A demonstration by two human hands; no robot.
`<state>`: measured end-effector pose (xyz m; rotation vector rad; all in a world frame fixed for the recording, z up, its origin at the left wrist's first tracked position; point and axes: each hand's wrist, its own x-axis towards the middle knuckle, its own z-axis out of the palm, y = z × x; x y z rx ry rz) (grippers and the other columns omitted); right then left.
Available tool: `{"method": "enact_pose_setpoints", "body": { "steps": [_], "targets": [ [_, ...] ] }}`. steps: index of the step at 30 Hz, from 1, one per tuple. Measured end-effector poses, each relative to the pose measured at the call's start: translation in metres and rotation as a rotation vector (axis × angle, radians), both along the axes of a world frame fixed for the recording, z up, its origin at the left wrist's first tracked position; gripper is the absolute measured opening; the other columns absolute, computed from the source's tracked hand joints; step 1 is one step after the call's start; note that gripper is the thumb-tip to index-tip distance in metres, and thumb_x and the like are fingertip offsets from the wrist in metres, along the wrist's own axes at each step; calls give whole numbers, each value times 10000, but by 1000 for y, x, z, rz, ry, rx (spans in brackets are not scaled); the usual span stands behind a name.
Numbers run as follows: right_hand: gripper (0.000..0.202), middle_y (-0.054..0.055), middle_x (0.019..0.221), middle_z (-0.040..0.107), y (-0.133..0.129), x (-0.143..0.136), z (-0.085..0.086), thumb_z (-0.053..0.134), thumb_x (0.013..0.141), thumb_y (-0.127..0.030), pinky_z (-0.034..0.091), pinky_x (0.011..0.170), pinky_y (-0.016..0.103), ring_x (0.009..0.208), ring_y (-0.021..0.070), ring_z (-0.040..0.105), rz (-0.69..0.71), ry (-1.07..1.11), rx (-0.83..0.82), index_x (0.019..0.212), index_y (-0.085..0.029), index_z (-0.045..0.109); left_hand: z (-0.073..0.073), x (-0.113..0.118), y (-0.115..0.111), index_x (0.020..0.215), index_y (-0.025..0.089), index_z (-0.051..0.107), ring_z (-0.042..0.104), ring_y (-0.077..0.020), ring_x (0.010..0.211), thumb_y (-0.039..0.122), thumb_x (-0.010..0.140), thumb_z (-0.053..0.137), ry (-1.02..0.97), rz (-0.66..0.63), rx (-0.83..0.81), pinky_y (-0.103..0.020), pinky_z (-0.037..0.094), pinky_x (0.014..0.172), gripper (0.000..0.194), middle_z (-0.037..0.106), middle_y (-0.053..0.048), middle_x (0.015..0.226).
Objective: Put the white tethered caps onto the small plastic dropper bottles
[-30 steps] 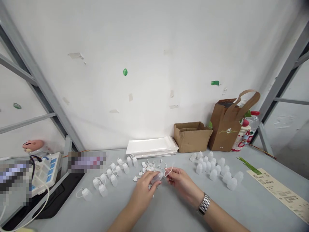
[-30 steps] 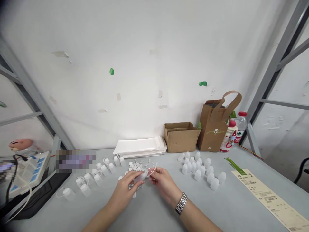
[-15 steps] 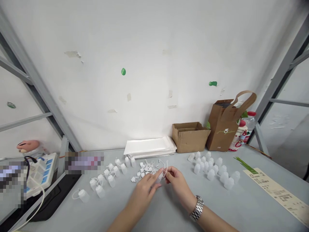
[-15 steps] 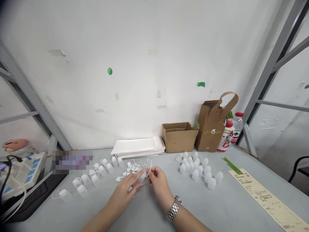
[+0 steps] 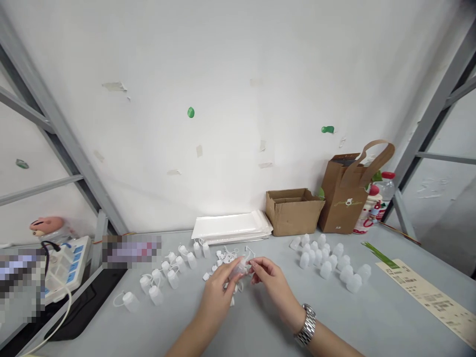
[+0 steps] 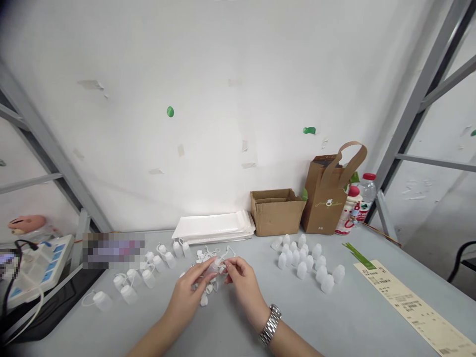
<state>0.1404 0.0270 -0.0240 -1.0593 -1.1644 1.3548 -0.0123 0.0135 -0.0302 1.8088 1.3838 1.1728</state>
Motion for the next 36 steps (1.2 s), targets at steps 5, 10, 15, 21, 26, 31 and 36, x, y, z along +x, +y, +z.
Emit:
{"method": "enact_pose_setpoints", "body": {
  "steps": [5, 10, 15, 21, 26, 31, 36],
  "targets": [
    [372, 33, 799, 639, -7, -11, -7, 725, 595, -428, 448, 662, 291, 662, 156, 578, 159, 38, -15, 845, -171, 627, 10, 3, 1, 1076, 174, 553, 617, -228, 958, 455, 739, 561, -407, 13, -213, -331, 479, 817, 438, 685, -87, 982],
    [396, 10, 709, 642, -16, -19, -3, 747, 585, -441, 460, 688, 304, 672, 163, 601, 291, 147, -39, 859, -178, 633, 19, 11, -5, 1082, 183, 518, 627, -254, 942, 503, 694, 597, -650, -52, -401, -334, 494, 723, 509, 685, -115, 1011],
    [324, 8, 702, 644, -16, -15, 6, 736, 602, -443, 456, 709, 300, 673, 158, 601, 259, 193, -66, 738, -166, 636, 21, 10, -8, 1044, 202, 545, 599, -253, 998, 429, 698, 631, -752, -161, -436, -356, 470, 787, 422, 654, -123, 1093],
    [304, -26, 596, 575, -13, -17, -5, 724, 623, -405, 425, 593, 270, 561, 133, 540, 176, 54, -25, 683, -173, 537, 30, 8, -9, 933, 173, 619, 572, -268, 1035, 404, 724, 586, -682, -188, -398, -361, 461, 814, 313, 659, -108, 1072],
    [236, -48, 589, 490, -17, -16, -7, 666, 675, -320, 372, 546, 246, 557, 125, 457, 49, -264, 99, 650, -203, 462, 29, 8, -10, 963, 177, 632, 570, -231, 1037, 337, 770, 522, -586, -174, -378, -353, 408, 911, 273, 669, -67, 1052],
    [188, -43, 619, 491, -22, -13, -7, 613, 707, -284, 370, 563, 248, 578, 139, 469, -29, -517, 231, 667, -221, 440, 26, 9, -10, 971, 203, 623, 577, -228, 1022, 348, 746, 561, -595, -138, -362, -357, 405, 912, 275, 679, -46, 1027],
    [176, -31, 616, 529, -23, -12, -10, 602, 715, -291, 363, 548, 248, 571, 151, 487, -93, -660, 265, 669, -221, 448, 29, 11, -10, 868, 192, 654, 575, -246, 1026, 363, 696, 632, -632, -164, -372, -348, 399, 917, 244, 691, -60, 997]
  ]
}}
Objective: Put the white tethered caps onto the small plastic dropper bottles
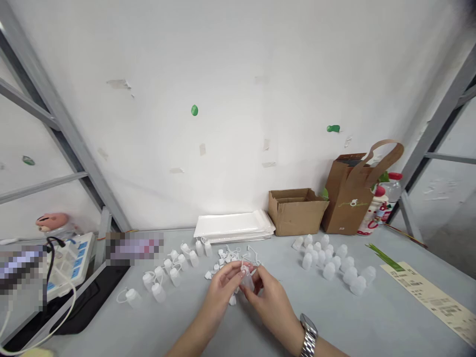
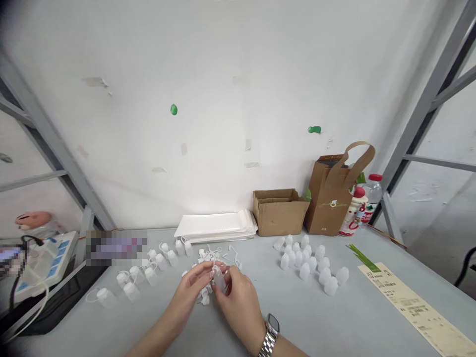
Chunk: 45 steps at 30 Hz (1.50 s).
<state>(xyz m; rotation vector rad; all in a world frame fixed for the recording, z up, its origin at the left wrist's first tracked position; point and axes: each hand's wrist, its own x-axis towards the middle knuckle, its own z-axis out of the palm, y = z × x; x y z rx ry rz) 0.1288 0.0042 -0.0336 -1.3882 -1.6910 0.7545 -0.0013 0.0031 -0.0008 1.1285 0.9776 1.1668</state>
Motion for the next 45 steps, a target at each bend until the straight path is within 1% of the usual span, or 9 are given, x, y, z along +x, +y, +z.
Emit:
{"method": "enact_pose_setpoints", "body": {
  "steps": [2, 6, 9, 13, 18, 25, 31, 36, 45],
  "targets": [
    [150, -21, 650, 557, 0, 0, 2, 589, 734, -290, 383, 576, 248, 597, 153, 507, 16, 27, -2, 695, -214, 466, 1, 0, 0, 872, 183, 661, 575, -256, 1021, 358, 697, 638, -19, 5, -16, -351, 401, 909, 248, 691, -72, 994],
    [74, -2, 807, 627, 1, 2, 8, 541, 793, -266, 420, 674, 240, 707, 147, 545, 163, 185, -23, 841, -210, 540, 1, -3, 2, 902, 174, 666, 572, -263, 1015, 316, 741, 594, -82, 6, -28, -376, 382, 920, 227, 687, -79, 1002],
    [107, -5, 803, 636, 0, 2, 10, 523, 815, -273, 422, 690, 239, 721, 147, 544, 202, 197, -20, 886, -212, 575, -2, -5, 4, 886, 158, 672, 560, -269, 1036, 281, 758, 567, -157, -8, -36, -395, 352, 955, 206, 686, -87, 1000],
    [113, 1, 753, 625, -2, 3, 7, 518, 823, -293, 410, 646, 239, 677, 149, 539, 137, 88, 32, 822, -196, 576, -7, -6, 5, 926, 136, 669, 541, -276, 1074, 279, 789, 524, -225, -40, -45, -405, 319, 992, 245, 675, -106, 1028],
    [129, 3, 676, 607, -4, 1, -2, 524, 827, -312, 390, 604, 247, 616, 153, 536, 29, -118, 174, 774, -198, 556, -7, -6, 3, 915, 138, 673, 528, -276, 1096, 229, 775, 539, -201, -53, -57, -401, 303, 1003, 214, 668, -103, 1054],
    [79, 13, 668, 619, -4, 2, -5, 494, 844, -236, 372, 581, 250, 591, 157, 548, 5, -275, 376, 787, -192, 527, -5, -6, 3, 987, 128, 672, 499, -281, 1143, 208, 738, 553, -234, -76, -113, -397, 280, 1026, 287, 674, -112, 1066],
    [153, 3, 597, 591, -7, 2, -1, 422, 878, -235, 342, 572, 248, 534, 147, 522, -18, -367, 579, 762, -192, 511, -5, -5, 0, 1058, 146, 647, 467, -262, 1182, 247, 779, 535, -231, -81, -127, -384, 255, 1046, 317, 648, -101, 1126],
    [150, -16, 533, 563, -7, 2, 0, 430, 863, -216, 328, 558, 244, 483, 138, 501, -35, -383, 588, 734, -189, 503, -5, -5, -1, 1110, 146, 618, 477, -258, 1170, 209, 781, 502, -256, -124, -119, -385, 253, 1045, 354, 643, -95, 1135],
    [143, -14, 535, 571, -8, 2, -2, 438, 842, -201, 322, 546, 239, 487, 139, 506, -16, -358, 548, 719, -192, 509, -7, -5, 0, 1134, 142, 601, 482, -263, 1155, 220, 790, 453, -356, -172, -175, -400, 242, 1031, 383, 641, -103, 1136]
  ]
}}
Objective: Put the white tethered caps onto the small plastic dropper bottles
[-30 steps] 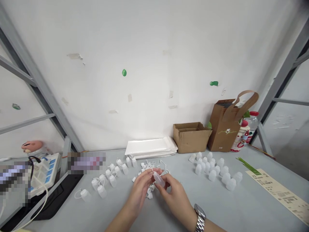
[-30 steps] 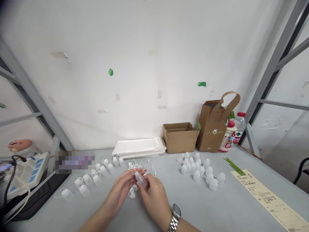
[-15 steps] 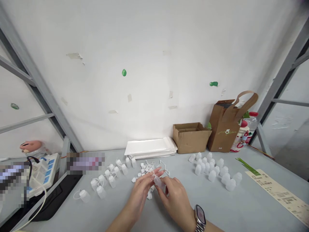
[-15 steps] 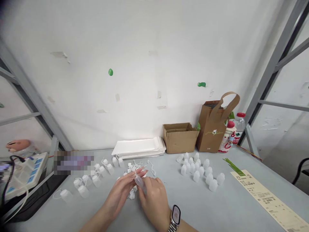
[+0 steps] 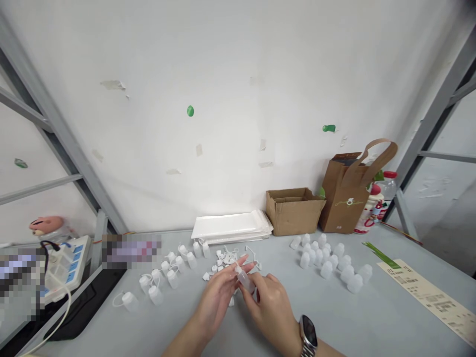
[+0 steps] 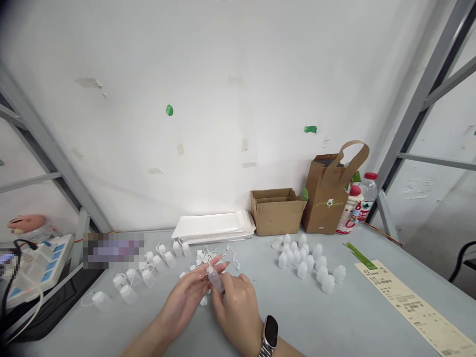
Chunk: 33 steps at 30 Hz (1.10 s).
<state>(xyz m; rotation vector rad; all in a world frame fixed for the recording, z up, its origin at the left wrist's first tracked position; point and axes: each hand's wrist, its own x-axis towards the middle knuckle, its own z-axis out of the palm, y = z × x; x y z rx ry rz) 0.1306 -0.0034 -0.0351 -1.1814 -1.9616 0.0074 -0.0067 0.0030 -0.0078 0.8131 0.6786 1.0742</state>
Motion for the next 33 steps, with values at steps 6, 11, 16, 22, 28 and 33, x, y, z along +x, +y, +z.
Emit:
{"method": "enact_pose_setpoints", "body": {
  "steps": [6, 11, 16, 22, 28, 33],
  "targets": [
    [113, 15, 618, 619, -2, -1, 3, 498, 830, -266, 343, 542, 237, 539, 145, 523, 18, 133, -268, 755, -193, 540, -5, -1, 3, 1089, 143, 627, 513, -259, 1108, 212, 771, 464, -70, -23, -19, -391, 255, 1004, 364, 668, -100, 1072],
    [139, -25, 582, 560, -1, -2, 10, 553, 778, -306, 349, 501, 221, 524, 117, 480, 165, 453, -574, 700, -196, 519, 0, 0, 4, 1007, 137, 639, 578, -241, 975, 172, 742, 482, -92, -21, -53, -362, 369, 877, 310, 683, -104, 987],
    [257, -64, 481, 507, 6, -5, 11, 634, 690, -393, 312, 373, 193, 386, 78, 425, 316, 784, -908, 663, -188, 481, 1, 3, 4, 914, 165, 598, 601, -262, 896, 181, 765, 469, -104, -31, -35, -318, 455, 604, 198, 663, -103, 978],
    [362, -62, 421, 523, 8, -7, 9, 688, 628, -469, 268, 312, 176, 305, 49, 370, 355, 873, -974, 625, -179, 471, -1, 2, 5, 887, 143, 598, 601, -277, 866, 203, 760, 462, -40, -49, 17, -307, 465, 516, 195, 641, -120, 991],
    [356, -77, 428, 508, 9, -6, 11, 709, 608, -453, 262, 317, 174, 318, 45, 369, 362, 889, -962, 666, -163, 512, 6, 2, 2, 833, 148, 605, 614, -260, 787, 208, 759, 455, -12, -75, 53, -312, 465, 520, 177, 645, -106, 939],
    [321, -70, 381, 518, 10, -5, 16, 711, 616, -410, 227, 306, 177, 286, 44, 348, 487, 955, -1028, 668, -149, 533, 9, 2, 1, 810, 154, 616, 598, -191, 607, 247, 764, 483, 10, -72, 65, -322, 456, 566, 169, 646, -72, 832]
  ]
}}
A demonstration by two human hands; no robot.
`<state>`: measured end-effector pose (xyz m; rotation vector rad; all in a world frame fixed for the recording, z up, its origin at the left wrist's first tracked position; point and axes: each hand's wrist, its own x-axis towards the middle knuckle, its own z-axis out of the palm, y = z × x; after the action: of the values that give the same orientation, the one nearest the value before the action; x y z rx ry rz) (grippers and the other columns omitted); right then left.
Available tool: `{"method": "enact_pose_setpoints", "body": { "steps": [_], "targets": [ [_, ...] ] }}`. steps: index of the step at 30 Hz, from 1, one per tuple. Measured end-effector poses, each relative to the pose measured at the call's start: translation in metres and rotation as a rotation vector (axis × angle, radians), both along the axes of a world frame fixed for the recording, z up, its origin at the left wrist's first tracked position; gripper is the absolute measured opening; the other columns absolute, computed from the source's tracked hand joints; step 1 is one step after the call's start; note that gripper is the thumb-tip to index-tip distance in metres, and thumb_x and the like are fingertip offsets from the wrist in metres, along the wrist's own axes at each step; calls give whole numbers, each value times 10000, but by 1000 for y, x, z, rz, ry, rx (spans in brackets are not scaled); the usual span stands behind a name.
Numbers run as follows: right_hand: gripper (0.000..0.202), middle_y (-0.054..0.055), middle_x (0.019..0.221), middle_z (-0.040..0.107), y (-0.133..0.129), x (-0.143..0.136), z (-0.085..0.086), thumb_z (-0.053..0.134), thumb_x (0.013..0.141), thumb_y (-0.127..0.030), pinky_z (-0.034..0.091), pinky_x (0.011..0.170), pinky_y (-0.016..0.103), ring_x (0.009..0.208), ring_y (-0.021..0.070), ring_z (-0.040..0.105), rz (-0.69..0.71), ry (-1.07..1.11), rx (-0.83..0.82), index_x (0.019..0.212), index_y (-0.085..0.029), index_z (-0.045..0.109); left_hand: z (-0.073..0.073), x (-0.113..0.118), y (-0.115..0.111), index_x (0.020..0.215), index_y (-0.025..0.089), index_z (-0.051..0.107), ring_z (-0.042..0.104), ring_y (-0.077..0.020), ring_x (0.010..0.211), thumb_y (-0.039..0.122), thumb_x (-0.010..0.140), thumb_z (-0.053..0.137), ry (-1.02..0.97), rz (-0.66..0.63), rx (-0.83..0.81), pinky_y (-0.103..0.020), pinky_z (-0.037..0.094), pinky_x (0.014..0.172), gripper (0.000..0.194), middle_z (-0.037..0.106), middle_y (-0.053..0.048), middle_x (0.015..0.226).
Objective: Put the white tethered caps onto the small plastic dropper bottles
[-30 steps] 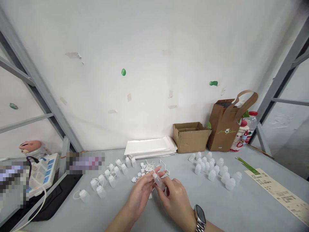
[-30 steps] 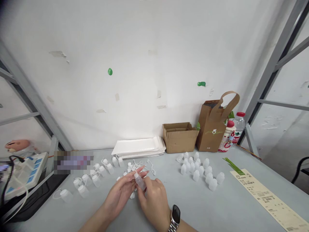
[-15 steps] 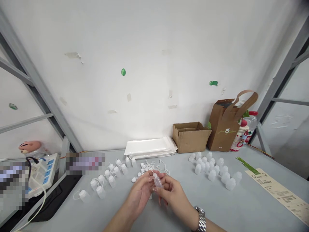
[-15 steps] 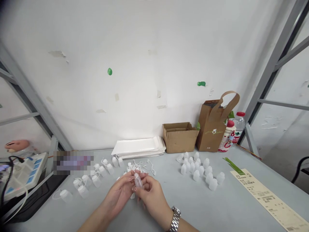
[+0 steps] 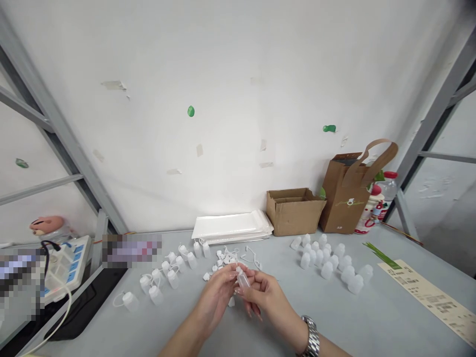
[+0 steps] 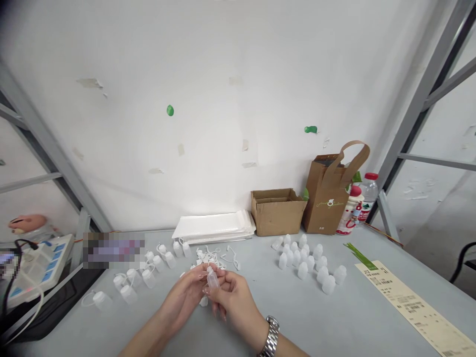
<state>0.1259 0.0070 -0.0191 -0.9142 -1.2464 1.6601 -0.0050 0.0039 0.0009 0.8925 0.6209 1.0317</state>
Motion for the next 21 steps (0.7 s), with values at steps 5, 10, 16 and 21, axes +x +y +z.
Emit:
{"method": "enact_pose_setpoints", "body": {
  "steps": [5, 10, 16, 21],
  "targets": [
    [246, -36, 407, 543, -3, 3, 7, 666, 681, -311, 167, 336, 182, 299, 21, 320, 94, 158, -66, 557, -133, 550, -3, 0, -1, 801, 147, 648, 600, -194, 739, 248, 766, 510, 37, 49, -20, -296, 415, 723, 174, 650, -54, 761],
    [233, -8, 422, 560, -1, 5, 3, 642, 699, -305, 145, 369, 194, 313, 19, 325, 158, 305, -147, 588, -104, 601, -7, -1, 1, 889, 141, 660, 566, -205, 890, 253, 771, 470, 7, 44, -50, -283, 378, 783, 250, 674, -78, 882],
    [241, 1, 437, 575, 2, 5, 0, 653, 696, -324, 137, 370, 196, 310, 19, 325, 173, 341, -164, 658, -87, 627, -10, -1, 3, 915, 148, 655, 563, -206, 891, 279, 750, 475, -28, 21, -77, -293, 371, 795, 277, 673, -81, 926],
    [224, -12, 423, 559, 2, 6, -1, 634, 709, -314, 152, 382, 198, 313, 23, 322, 197, 367, -159, 672, -93, 634, -10, -2, 3, 919, 154, 648, 546, -212, 943, 264, 755, 473, -90, -24, -126, -315, 353, 849, 264, 663, -77, 920]
  ]
}}
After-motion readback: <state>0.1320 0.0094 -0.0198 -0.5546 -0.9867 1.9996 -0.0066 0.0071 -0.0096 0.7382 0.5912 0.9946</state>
